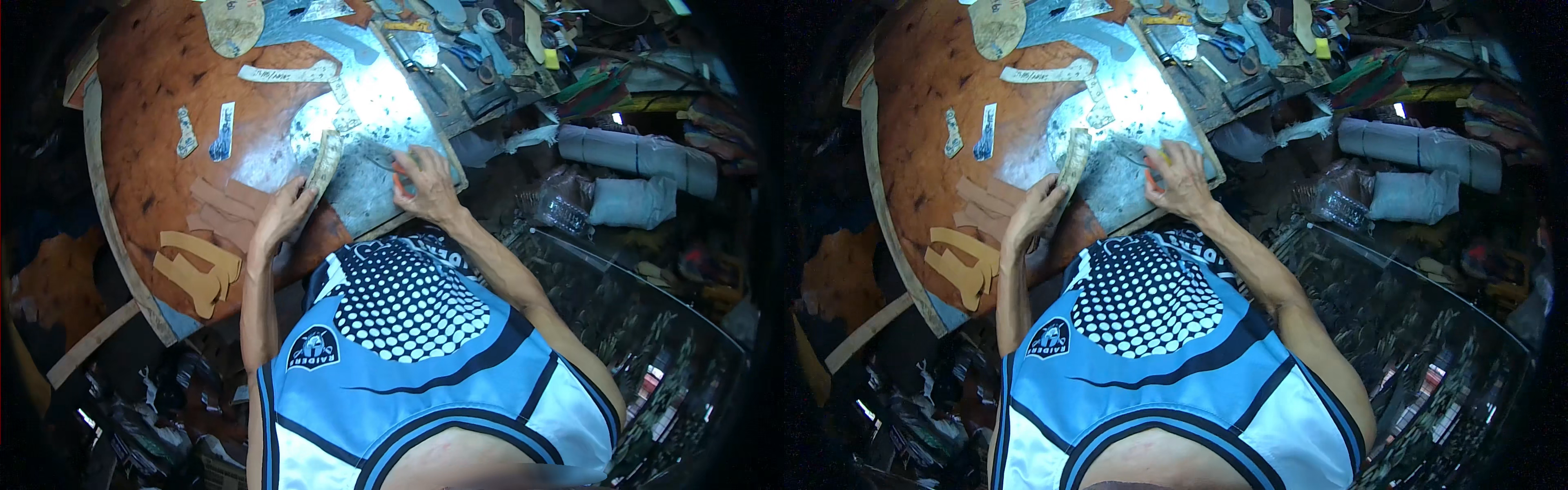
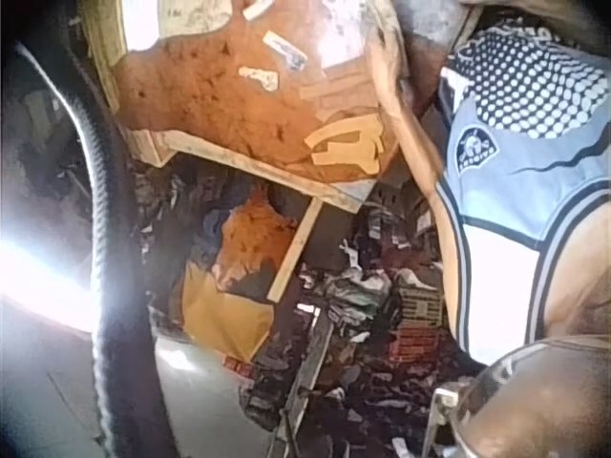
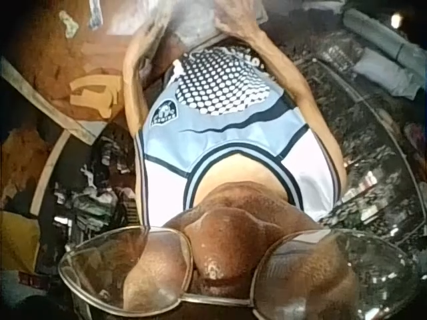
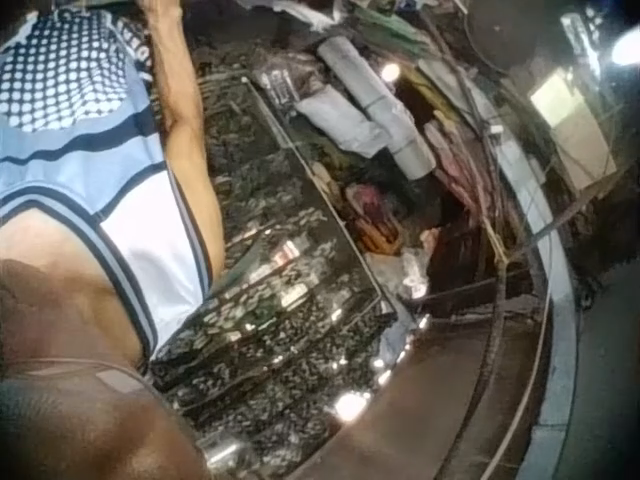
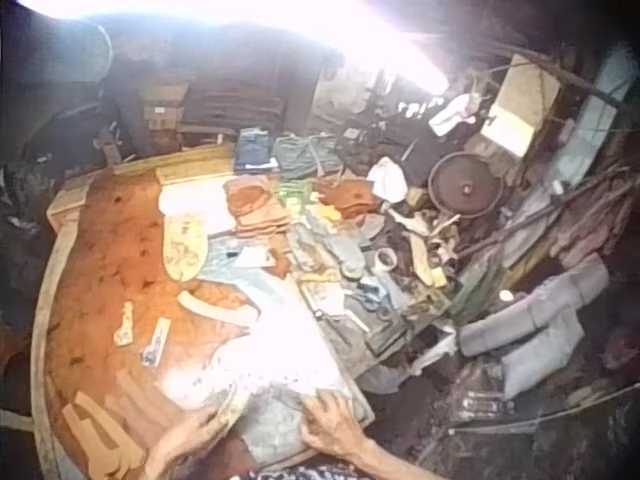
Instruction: Cutting out shoe component patterns from leather using scissors and a marker.
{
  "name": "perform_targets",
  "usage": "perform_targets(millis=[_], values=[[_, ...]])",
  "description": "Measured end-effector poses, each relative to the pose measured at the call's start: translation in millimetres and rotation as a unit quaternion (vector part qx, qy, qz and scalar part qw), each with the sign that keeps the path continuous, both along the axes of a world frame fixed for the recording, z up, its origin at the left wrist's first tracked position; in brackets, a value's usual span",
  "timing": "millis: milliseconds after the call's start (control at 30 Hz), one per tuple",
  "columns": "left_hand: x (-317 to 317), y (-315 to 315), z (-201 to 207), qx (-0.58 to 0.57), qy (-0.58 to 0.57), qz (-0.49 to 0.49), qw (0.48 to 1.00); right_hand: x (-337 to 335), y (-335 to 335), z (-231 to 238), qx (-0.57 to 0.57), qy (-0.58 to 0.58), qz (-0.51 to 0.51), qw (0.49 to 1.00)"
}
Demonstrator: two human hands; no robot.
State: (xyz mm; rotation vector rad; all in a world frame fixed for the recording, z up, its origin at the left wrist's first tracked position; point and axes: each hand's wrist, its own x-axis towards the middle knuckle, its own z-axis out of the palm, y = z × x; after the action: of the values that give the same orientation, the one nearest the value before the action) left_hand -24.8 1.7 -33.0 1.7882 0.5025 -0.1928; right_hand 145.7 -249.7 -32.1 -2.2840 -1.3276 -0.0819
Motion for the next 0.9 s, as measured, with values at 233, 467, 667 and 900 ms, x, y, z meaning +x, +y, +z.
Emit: perform_targets(millis=[233,467,667,900], values=[[50.5,-42.6,9.0,0.287,-0.048,-0.072,0.954,98.8,22.5,-29.1,0.011,-0.011,-0.098,0.995],[45.5,-48.3,1.3,0.388,-0.126,-0.062,0.911,83.4,57.0,-7.7,-0.004,-0.1,0.003,0.995],[-27.4,-42.7,-7.1,0.409,-0.08,0.111,0.902,34.6,18.5,12.2,-0.085,0.041,0.13,0.987],[-32.2,-46.7,-18.8,0.433,-0.083,0.103,0.891,35.0,10.5,6.3,-0.132,0.079,0.075,0.985]])
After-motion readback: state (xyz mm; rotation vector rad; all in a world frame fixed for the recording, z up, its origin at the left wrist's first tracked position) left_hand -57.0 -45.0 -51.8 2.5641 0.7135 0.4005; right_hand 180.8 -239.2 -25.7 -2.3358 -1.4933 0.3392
